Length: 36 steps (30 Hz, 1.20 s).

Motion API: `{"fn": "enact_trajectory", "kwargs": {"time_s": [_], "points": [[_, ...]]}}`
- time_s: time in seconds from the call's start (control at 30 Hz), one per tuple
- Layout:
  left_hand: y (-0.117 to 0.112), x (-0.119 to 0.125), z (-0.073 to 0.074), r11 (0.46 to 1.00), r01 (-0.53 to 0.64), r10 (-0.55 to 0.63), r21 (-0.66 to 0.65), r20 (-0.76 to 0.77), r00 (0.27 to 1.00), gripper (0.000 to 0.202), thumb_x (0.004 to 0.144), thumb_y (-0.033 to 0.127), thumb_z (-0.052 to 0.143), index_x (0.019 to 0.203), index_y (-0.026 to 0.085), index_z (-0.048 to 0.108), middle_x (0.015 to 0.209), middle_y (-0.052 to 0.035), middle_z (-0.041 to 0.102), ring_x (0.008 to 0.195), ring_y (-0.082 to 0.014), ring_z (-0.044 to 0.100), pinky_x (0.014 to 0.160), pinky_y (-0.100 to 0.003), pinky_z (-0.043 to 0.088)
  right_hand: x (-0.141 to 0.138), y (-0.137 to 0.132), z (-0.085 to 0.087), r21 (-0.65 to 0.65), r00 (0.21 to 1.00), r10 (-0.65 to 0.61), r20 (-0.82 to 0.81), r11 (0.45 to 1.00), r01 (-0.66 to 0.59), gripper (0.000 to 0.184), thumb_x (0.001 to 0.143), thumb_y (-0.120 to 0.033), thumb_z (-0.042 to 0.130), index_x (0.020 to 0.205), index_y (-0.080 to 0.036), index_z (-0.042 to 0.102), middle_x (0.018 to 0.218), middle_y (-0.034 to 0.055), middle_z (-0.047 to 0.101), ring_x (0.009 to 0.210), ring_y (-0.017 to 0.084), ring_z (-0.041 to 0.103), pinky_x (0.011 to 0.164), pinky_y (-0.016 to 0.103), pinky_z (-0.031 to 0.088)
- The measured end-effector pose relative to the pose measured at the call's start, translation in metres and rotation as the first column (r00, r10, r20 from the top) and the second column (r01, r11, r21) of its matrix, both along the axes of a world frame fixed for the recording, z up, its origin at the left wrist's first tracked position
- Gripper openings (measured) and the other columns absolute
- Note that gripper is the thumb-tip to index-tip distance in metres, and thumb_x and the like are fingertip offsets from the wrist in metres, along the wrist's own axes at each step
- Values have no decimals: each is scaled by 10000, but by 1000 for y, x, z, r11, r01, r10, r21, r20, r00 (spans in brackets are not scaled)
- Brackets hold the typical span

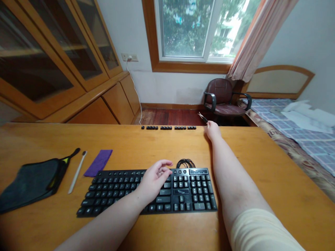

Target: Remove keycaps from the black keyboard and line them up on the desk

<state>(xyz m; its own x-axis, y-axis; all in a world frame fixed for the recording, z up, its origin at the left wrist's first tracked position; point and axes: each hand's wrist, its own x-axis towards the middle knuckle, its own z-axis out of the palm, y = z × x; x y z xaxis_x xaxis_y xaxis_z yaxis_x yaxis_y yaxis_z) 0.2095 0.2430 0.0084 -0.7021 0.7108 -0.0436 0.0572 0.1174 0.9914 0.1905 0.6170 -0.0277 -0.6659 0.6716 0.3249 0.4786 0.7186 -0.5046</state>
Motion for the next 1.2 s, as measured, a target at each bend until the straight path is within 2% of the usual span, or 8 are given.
{"fn": "enact_trajectory", "kwargs": {"time_s": [0.1, 0.23, 0.37, 0.47, 0.63, 0.77, 0.9, 1.2], "points": [[0, 0, 1, 1000, 3, -3, -4, 6, 1000, 254, 805, 236, 541, 1047, 168, 583, 846, -47, 626, 792, -153, 596, 758, -289, 477, 0, 0, 0, -30, 999, 45, 20, 999, -44, 315, 848, -257, 342, 845, -157, 641, 809, 119, 654, 794, 249, 572, 712, 334, 435], [0, 0, 1, 1000, 10, -10, -6, -6, 1000, 254, 807, 242, 541, 1049, 173, 581, 837, -43, 621, 791, -153, 592, 761, -293, 473, 1, 1, -1, -56, 998, 65, 20, 996, -63, 301, 862, -295, 343, 874, -166, 615, 904, 125, 651, 838, 249, 567, 734, 338, 425], [0, 0, 0, 1000, 9, -9, -8, -21, 1000, 248, 810, 235, 534, 1044, 173, 585, 841, -45, 624, 804, -156, 597, 762, -292, 469, 1, 3, -4, -82, 1000, 0, -21, 997, -1, 285, 873, -352, 345, 942, -178, 560, 889, 126, 636, 820, 247, 556, 733, 346, 419], [0, 0, 0, 1000, 5, -5, -6, -10, 1000, 254, 805, 244, 543, 1045, 174, 586, 846, -45, 623, 793, -152, 594, 736, -280, 469, 1, 3, -6, -93, 998, -27, -63, 995, 22, 266, 875, -340, 344, 951, -181, 543, 875, 116, 632, 807, 239, 555, 734, 345, 418], [0, 0, 1, 1000, -4, 4, -6, -11, 1000, 249, 800, 244, 551, 1036, 179, 593, 846, -41, 625, 784, -149, 592, 735, -275, 467, 2, 4, -3, -10, 992, 42, -122, 999, -44, 284, 862, -331, 385, 892, -181, 624, 928, 97, 647, 879, 234, 559, 789, 341, 419], [0, 1, 2, 1000, -4, 4, -7, -8, 1000, 238, 801, 243, 551, 1026, 183, 599, 845, -40, 630, 790, -152, 595, 739, -273, 467, 0, 5, 1, 88, 988, 29, -150, 996, -16, 297, 844, -327, 445, 862, -155, 686, 914, 117, 639, 915, 245, 553, 837, 350, 405], [0, 1, 1, 1000, -1, 0, -24, -24, 1000, 240, 805, 241, 547, 1034, 186, 594, 845, -39, 631, 788, -152, 594, 736, -276, 469, -9, 2, -3, 66, 988, -6, -154, 998, 17, 312, 842, -306, 442, 889, -145, 705, 877, 118, 617, 886, 244, 557, 806, 349, 421], [0, 1, 4, 999, 7, -8, -39, -33, 999, 244, 806, 229, 539, 1040, 173, 583, 851, -43, 623, 772, -147, 589, 731, -275, 470, -29, -12, -12, 71, 990, 119, -75, 991, -114, 261, 768, -266, 526, 902, -174, 730, 863, 76, 616, 842, 216, 573, 749, 306, 447]]}}
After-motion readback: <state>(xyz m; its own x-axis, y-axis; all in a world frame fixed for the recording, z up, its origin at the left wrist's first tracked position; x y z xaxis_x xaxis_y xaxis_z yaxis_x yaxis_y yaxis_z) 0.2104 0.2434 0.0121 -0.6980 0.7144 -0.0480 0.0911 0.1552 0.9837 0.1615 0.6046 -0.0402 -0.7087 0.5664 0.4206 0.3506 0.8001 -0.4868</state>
